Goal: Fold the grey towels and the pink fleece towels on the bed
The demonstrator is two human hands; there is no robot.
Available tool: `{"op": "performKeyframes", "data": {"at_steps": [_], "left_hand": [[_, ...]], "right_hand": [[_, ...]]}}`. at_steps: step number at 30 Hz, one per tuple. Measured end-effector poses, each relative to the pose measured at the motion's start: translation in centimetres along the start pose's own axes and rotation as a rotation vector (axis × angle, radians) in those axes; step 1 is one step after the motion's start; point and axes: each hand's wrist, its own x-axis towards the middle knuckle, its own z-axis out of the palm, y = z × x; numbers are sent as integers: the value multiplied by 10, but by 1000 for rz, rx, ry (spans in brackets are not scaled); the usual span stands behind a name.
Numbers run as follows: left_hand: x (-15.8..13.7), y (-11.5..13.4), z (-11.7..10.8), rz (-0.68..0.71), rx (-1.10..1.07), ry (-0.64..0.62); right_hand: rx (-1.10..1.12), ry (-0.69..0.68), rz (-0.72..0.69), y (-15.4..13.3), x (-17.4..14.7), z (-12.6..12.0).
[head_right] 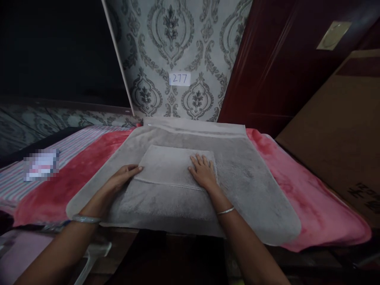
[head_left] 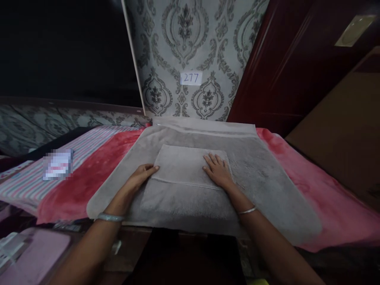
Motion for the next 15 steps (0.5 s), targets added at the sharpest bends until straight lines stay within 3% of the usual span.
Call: {"op": "performKeyframes", "data": {"at_steps": [5,9,15], "left_hand": [[3,-5,2,-13,34,-9],[6,-11,2,-23,16,1],[6,-18,4,52,66,39]], "right_hand": [[35,-54,22,-3,23,-14],[62,-84,-58,-19,59,-25],[76,-143,-107,-37,108,-21]]}}
